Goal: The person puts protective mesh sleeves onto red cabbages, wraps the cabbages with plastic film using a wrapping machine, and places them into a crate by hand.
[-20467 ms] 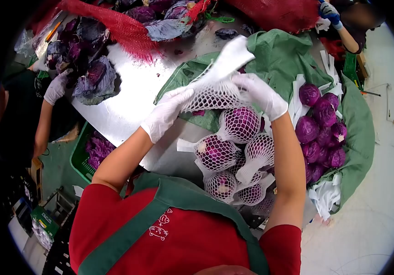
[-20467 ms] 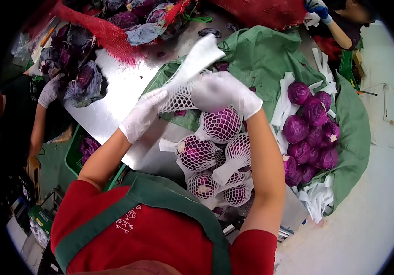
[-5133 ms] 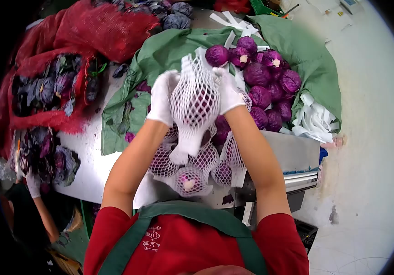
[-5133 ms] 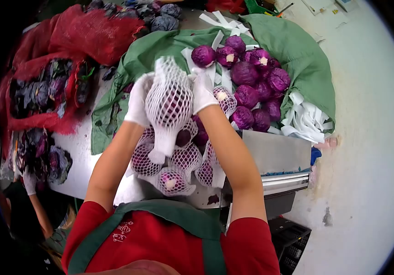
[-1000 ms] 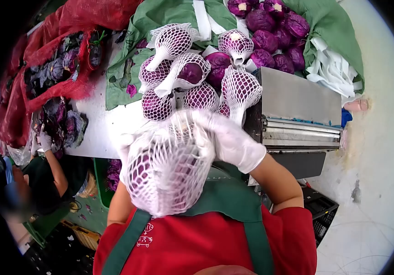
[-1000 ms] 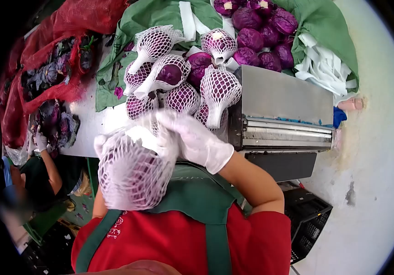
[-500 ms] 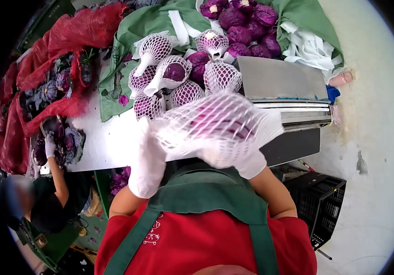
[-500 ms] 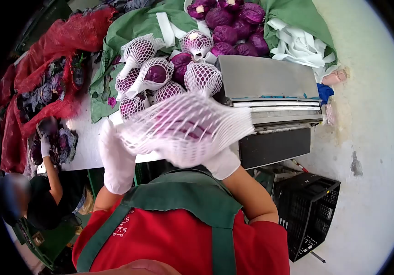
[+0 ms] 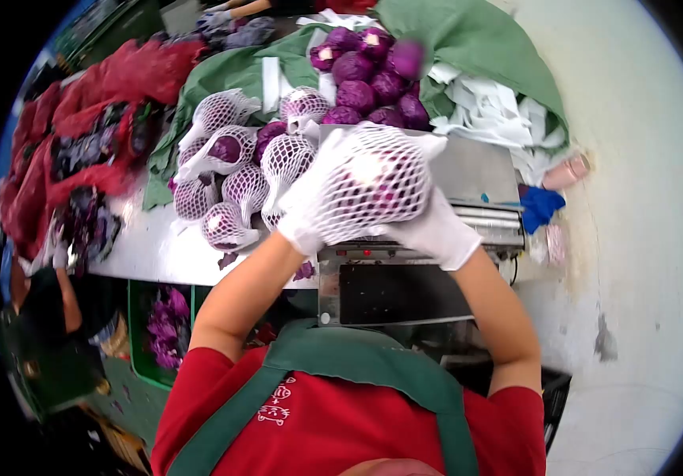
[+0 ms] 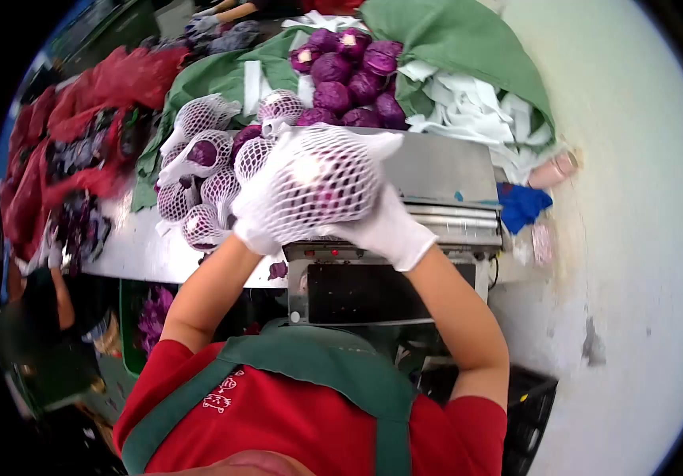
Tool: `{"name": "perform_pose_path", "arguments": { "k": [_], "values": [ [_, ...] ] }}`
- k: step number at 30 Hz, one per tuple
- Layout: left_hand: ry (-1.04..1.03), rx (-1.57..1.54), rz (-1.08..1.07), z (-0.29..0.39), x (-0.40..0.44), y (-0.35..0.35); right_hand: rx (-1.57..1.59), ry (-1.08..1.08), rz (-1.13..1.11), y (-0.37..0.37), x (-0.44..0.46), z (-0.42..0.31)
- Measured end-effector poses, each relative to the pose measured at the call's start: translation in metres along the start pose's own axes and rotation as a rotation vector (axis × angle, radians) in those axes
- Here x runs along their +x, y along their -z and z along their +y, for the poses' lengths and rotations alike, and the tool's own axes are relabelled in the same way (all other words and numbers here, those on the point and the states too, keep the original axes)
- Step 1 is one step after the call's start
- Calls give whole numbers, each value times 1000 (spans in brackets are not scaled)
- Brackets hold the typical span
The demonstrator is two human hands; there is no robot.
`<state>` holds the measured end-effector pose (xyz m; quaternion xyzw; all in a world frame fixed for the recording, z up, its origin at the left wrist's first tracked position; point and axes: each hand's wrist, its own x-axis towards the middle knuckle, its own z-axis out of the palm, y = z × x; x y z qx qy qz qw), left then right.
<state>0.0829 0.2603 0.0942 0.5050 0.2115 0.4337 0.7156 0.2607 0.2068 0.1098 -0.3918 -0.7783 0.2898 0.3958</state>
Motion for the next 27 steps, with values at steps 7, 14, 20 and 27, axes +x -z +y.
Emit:
{"name": "perform_pose_path", "arguments": {
  "k": [7, 14, 20, 27],
  "values": [
    [256, -612, 353, -34, 74, -61, 743, -968, 138, 93, 21, 55],
    [55, 360, 597, -78, 109, -12, 251, -755, 65, 124, 8, 174],
    [106, 153, 156, -122, 137, -34, 1040, -1030, 273, 112, 5, 132],
    [-99, 671, 201, -97, 142, -26, 699, -892, 224, 114, -19, 190]
  ]
}}
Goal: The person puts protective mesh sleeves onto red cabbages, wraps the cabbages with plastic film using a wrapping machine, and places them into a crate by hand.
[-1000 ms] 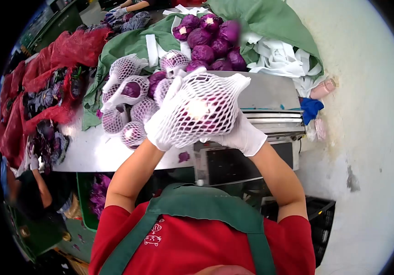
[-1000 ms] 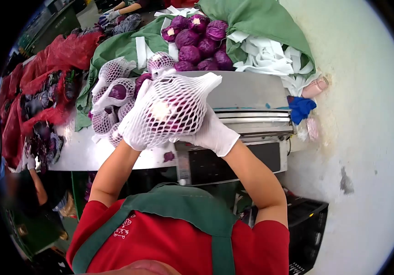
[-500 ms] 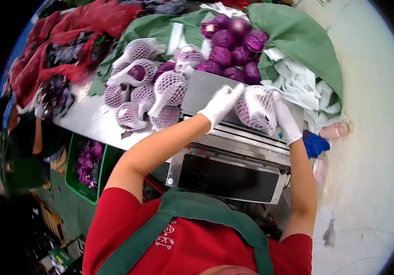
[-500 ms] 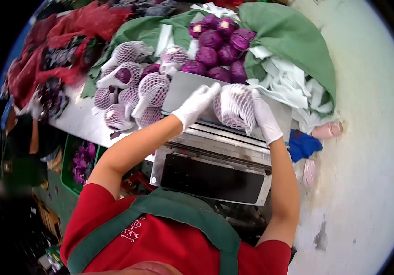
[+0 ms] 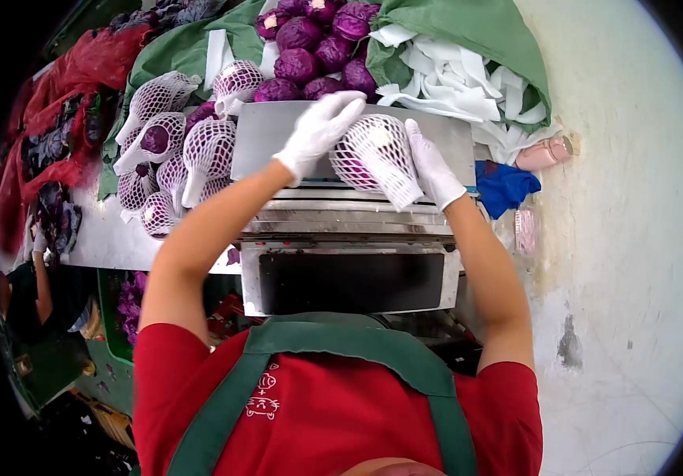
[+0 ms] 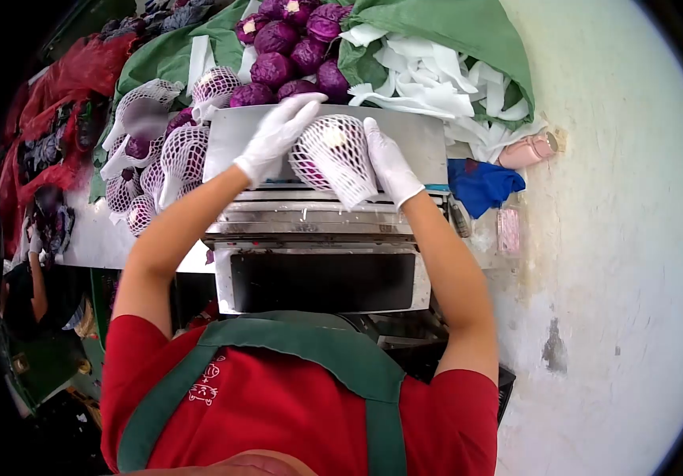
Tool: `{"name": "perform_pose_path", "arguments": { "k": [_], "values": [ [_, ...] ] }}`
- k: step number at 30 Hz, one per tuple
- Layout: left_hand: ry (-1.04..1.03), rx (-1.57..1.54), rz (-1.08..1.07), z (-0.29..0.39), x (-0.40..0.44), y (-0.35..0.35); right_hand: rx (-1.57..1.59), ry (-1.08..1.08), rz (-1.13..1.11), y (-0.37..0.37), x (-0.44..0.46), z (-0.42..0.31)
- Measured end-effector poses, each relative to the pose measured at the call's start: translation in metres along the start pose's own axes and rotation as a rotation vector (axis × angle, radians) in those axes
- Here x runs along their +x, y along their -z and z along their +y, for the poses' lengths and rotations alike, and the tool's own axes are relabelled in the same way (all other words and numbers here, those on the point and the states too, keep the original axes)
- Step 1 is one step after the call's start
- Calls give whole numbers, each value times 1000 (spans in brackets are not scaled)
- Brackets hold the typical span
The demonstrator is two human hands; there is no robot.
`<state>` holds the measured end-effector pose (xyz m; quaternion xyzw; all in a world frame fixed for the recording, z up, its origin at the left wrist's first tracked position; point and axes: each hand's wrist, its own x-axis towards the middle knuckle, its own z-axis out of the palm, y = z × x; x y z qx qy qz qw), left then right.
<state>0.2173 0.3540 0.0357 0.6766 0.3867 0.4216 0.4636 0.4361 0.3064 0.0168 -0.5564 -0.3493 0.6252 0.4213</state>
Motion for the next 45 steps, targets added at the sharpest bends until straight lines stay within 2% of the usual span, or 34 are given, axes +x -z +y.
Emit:
{"name": "perform_pose_path", "arguments": {
  "k": [1, 2, 4, 5, 6, 7, 8, 10, 11, 12, 14, 15, 16, 18, 19, 20, 22, 23, 24, 26, 28, 29, 30, 32, 34, 35, 36, 38, 40, 41, 42, 44, 45],
  "values": [
    [-138, 309, 1, 26, -17, 17, -570, 153, 136, 14, -10, -12],
    [-317, 624, -58, 32, -26, 36, -884, 477, 95, 23, -37, -32],
    [-578, 983, -232, 49, -64, 84, -1375, 678, 40, 49, -76, -54],
    [-593, 1209, -300, 50, -85, 100, -1551, 829, -81, 68, -88, -62],
    [-526, 1321, -464, 55, -102, 116, -1721, 980, -210, 85, -97, -65],
    [-558, 1459, -499, 45, -118, 130, -1853, 996, -276, 95, -101, -60],
    [-614, 1367, -568, 46, -125, 140, -1948, 1065, -312, 100, -107, -55],
    [-585, 1436, -670, 52, -127, 121, -1945, 957, -581, 101, -104, -48],
    [-622, 1409, -728, 64, -120, 104, -1969, 1075, -617, 97, -100, -39],
    [-831, 1391, -699, 36, -115, 105, -1937, 1145, -631, 93, -95, -30],
    [-807, 1278, -739, 38, -102, 97, -1832, 1193, -703, 83, -82, -18],
    [-800, 1285, -733, 27, -105, 98, -1773, 1102, -685, 76, -80, -10],
    [-814, 1251, -738, 16, -110, 96, -1771, 1110, -691, 73, -81, -6],
    [-623, 1140, -758, 10, -120, 98, -1536, 828, -509, 67, -84, 2],
    [-575, 1115, -673, 7, -122, 98, -1406, 826, -419, 69, -85, 7],
    [-531, 1087, -591, 0, -124, 97, -1405, 832, -428, 73, -86, 8],
    [60, 518, -380, 0, -144, 87, -718, 79, -341, 77, -93, 5],
    [-154, 659, -387, 12, -149, 91, -688, 45, -320, 77, -105, -1],
    [405, 376, -372, 12, -157, 98, -603, 35, -292, 70, -121, -10],
    [571, -236, -93, 66, -169, 92, -459, 83, -285, 66, -151, -34],
    [333, -241, 72, 97, -162, 97, -489, 234, -292, 61, -178, -76],
    [240, -265, 157, 115, -150, 98, -360, 335, -203, 51, -187, -103],
    [74, -332, 146, 117, -131, 105, -358, 593, -212, 60, -175, -117],
    [-62, -126, 239, 134, -89, 87, -386, 858, 122, 45, -137, -129],
    [-312, 138, -42, 91, -48, 74, -1156, 1208, 200, 68, -61, -103],
    [-381, 362, -206, 65, -32, 65, -1358, 1225, 28, 63, -43, -97],
    [-444, 590, -367, 41, -20, 55, -1558, 1226, -150, 51, -27, -89],
    [-243, 311, -502, 14, -20, 29, -1621, 776, -330, 35, -14, -55],
    [-130, 202, -427, 12, -13, 21, -1007, 994, -365, 28, -9, -36],
    [48, 45, -409, 7, -14, 19, -928, 720, -385, 36, -12, -35],
    [182, -268, -366, -4, -16, 11, -712, 527, -439, 44, -4, -15],
    [481, -393, -357, 22, -28, 13, -835, 333, -473, 27, -44, -42],
    [454, -371, -358, 21, -44, 8, -846, 364, -393, 13, -81, -60]
  ]
}}
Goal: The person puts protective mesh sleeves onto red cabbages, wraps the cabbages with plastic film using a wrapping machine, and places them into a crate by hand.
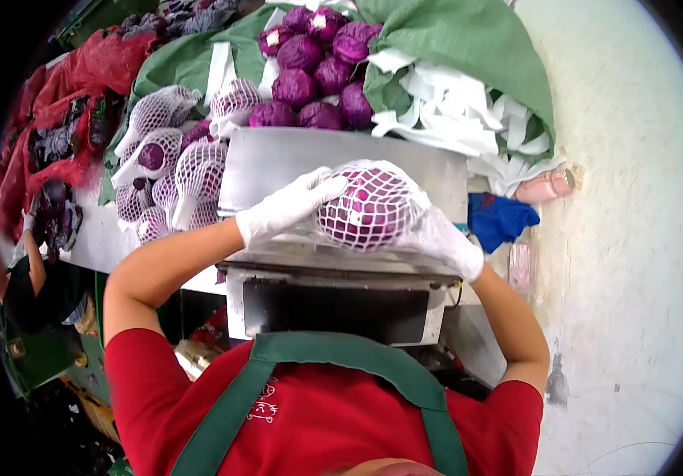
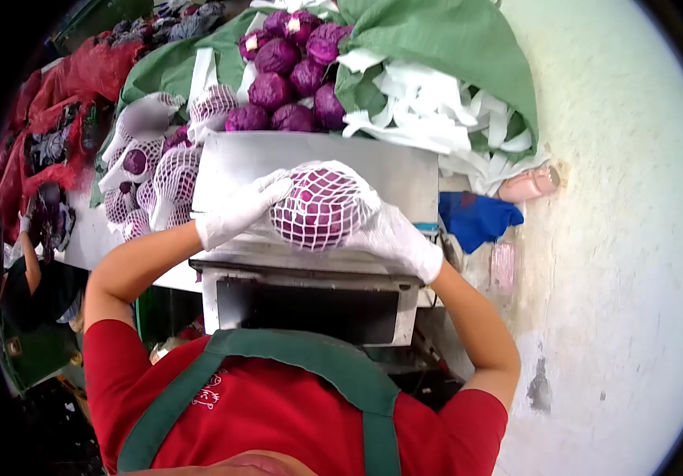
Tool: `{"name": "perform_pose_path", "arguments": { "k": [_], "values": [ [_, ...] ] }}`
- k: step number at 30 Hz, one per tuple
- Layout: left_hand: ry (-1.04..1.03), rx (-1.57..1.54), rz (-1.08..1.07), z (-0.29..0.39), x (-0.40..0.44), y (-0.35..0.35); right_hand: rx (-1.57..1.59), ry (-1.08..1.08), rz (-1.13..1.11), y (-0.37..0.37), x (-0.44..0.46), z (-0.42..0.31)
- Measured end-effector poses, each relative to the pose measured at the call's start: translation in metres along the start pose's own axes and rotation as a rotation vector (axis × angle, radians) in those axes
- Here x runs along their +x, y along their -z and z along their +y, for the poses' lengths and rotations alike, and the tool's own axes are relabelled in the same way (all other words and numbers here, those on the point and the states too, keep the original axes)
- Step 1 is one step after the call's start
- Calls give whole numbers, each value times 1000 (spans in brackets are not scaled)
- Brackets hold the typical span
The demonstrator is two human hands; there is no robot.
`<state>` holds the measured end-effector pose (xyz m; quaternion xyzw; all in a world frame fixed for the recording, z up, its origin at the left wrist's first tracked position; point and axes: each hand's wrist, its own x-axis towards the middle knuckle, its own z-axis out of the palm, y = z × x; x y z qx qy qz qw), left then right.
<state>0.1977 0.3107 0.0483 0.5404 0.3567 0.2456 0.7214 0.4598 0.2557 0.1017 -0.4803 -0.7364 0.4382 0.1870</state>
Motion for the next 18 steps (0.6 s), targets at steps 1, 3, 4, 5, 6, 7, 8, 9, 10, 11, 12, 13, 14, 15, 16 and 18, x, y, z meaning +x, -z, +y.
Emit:
{"name": "perform_pose_path", "arguments": {
  "k": [1, 3, 4, 5, 6, 7, 8, 9, 10, 11, 12, 13, 14, 15, 16, 18],
  "values": [
    [102, -85, -80, 24, -27, -22, 195, 132, 21, -17, -10, 14],
    [668, -260, -282, 41, -65, -43, 723, 122, -39, -37, -45, -20],
    [764, -270, -310, 41, -80, -55, 849, -22, -137, -51, -64, -16],
    [854, -275, -339, 37, -93, -66, 977, -186, -219, -66, -84, -12],
    [822, -354, -321, -3, -102, -72, 1089, -359, -278, -80, -103, -8],
    [864, -328, -356, -22, -111, -74, 1152, -454, -260, -92, -118, -11],
    [879, -335, -360, -32, -119, -79, 1143, -572, -372, -93, -121, -10],
    [809, -472, -305, -40, -127, -84, 1169, -588, -318, -111, -131, 10],
    [730, -602, -249, -45, -132, -89, 1193, -601, -264, -128, -141, 30],
    [646, -728, -192, -48, -138, -94, 1423, -878, -286, -136, -152, 50],
    [648, -375, -100, -37, -153, -95, 1425, -844, -289, -126, -161, 37],
    [634, -20, -9, -26, -172, -92, 1428, -840, -285, -126, -173, 42],
    [467, 234, 30, -39, -196, -86, 626, -324, -338, -128, -186, 52],
    [295, 480, 71, -57, -217, -82, 222, -66, -383, -131, -194, 48],
    [294, 482, 75, -70, -224, -82, -184, 185, -336, -135, -203, 44],
    [40, 231, 375, -85, -231, -90, 394, -381, 10, -142, -212, 10]
  ]
}}
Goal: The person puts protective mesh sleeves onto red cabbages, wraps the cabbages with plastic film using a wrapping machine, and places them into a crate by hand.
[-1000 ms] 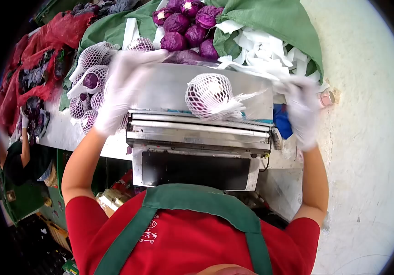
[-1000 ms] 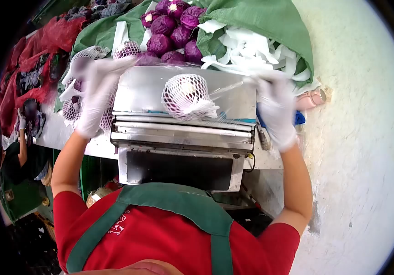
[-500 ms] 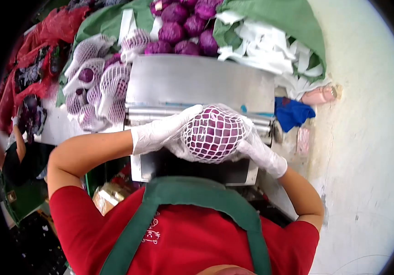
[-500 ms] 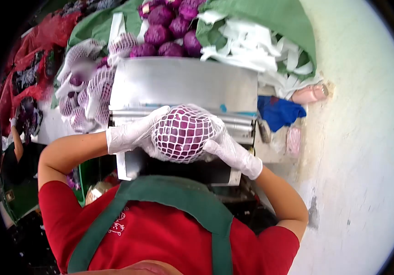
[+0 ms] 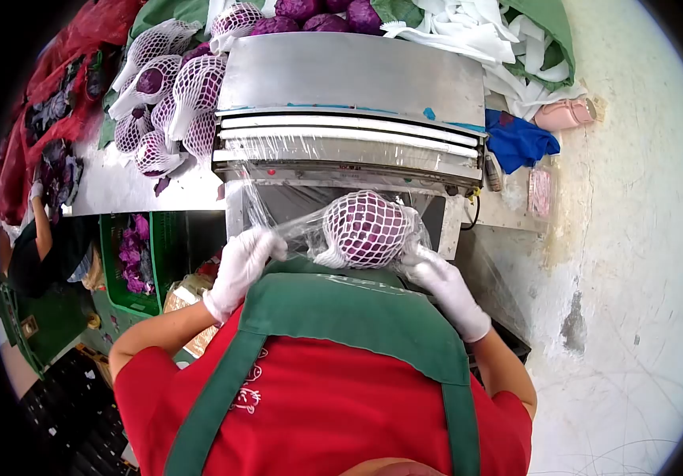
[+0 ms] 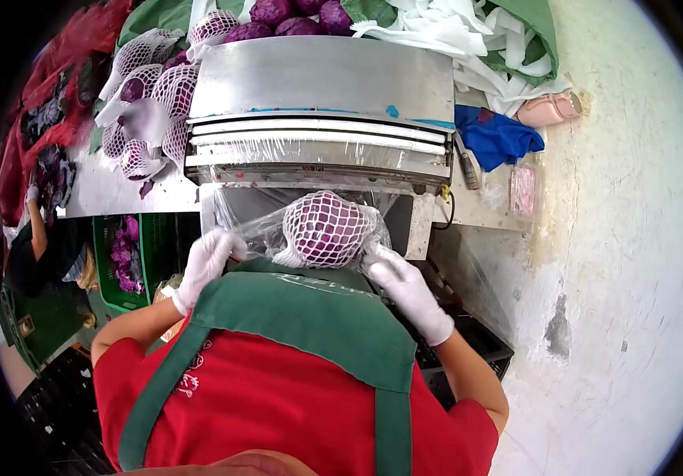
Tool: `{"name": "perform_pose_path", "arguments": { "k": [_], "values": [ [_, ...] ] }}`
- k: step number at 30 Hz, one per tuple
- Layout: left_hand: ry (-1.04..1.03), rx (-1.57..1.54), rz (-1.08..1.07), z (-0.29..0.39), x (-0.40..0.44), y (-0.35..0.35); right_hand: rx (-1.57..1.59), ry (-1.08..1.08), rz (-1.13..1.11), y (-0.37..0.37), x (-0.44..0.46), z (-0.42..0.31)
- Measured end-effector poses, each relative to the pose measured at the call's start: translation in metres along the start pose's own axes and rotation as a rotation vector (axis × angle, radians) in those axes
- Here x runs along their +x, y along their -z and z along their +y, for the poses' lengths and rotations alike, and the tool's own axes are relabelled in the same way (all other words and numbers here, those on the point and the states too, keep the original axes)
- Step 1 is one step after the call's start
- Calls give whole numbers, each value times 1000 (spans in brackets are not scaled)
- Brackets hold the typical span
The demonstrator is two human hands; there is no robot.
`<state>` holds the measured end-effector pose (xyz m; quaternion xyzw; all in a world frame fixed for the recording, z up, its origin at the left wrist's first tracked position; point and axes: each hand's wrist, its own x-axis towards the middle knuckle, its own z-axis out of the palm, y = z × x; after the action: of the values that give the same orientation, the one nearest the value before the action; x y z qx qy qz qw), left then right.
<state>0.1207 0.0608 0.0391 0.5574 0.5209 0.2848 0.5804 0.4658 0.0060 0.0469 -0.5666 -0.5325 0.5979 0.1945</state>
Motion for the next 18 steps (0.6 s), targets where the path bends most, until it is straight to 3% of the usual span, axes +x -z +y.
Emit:
{"name": "perform_pose_path", "arguments": {
  "k": [1, 2, 3, 5, 6, 7, 9, 10, 11, 12, 13, 14, 15, 16, 18],
  "values": [
    [25, -130, 89, 10, 4, -10, 320, -252, 170, -4, -6, -4],
    [75, -303, 132, 9, 11, -13, 444, -182, 230, -5, -6, 17],
    [125, -477, 177, 6, 15, -15, 579, -289, 435, -8, -3, 14],
    [293, -883, 186, 2, 6, -5, 865, -356, 437, 11, -11, 34],
    [504, -870, 397, 6, 0, -16, 996, -472, 394, 15, -11, 46],
    [612, -801, 310, -30, -17, -10, 995, -491, 386, 11, -13, 61],
    [801, -652, 102, -104, -50, 3, 897, -798, 295, -6, -13, 105],
    [831, -436, -29, -110, -40, -14, 875, -785, 305, -25, -7, 148],
    [843, -221, -166, -117, -30, -30, 712, -607, 237, -39, -2, 147],
    [667, -136, -111, -152, -21, -54, 636, -730, 190, -52, 20, 144],
    [623, 32, -238, -142, 5, -77, 563, -849, 132, -66, 41, 141],
    [417, 167, -394, -141, 23, -97, 509, -392, 13, -84, 48, 185],
    [-87, 483, -645, -154, 38, -111, 511, -380, 23, -100, 51, 199],
    [82, -158, -479, -198, 25, -133, 750, -293, 101, -115, 55, 206],
    [-399, 340, -520, -206, 28, -127, 1088, -342, 155, -101, 53, 144]
  ]
}}
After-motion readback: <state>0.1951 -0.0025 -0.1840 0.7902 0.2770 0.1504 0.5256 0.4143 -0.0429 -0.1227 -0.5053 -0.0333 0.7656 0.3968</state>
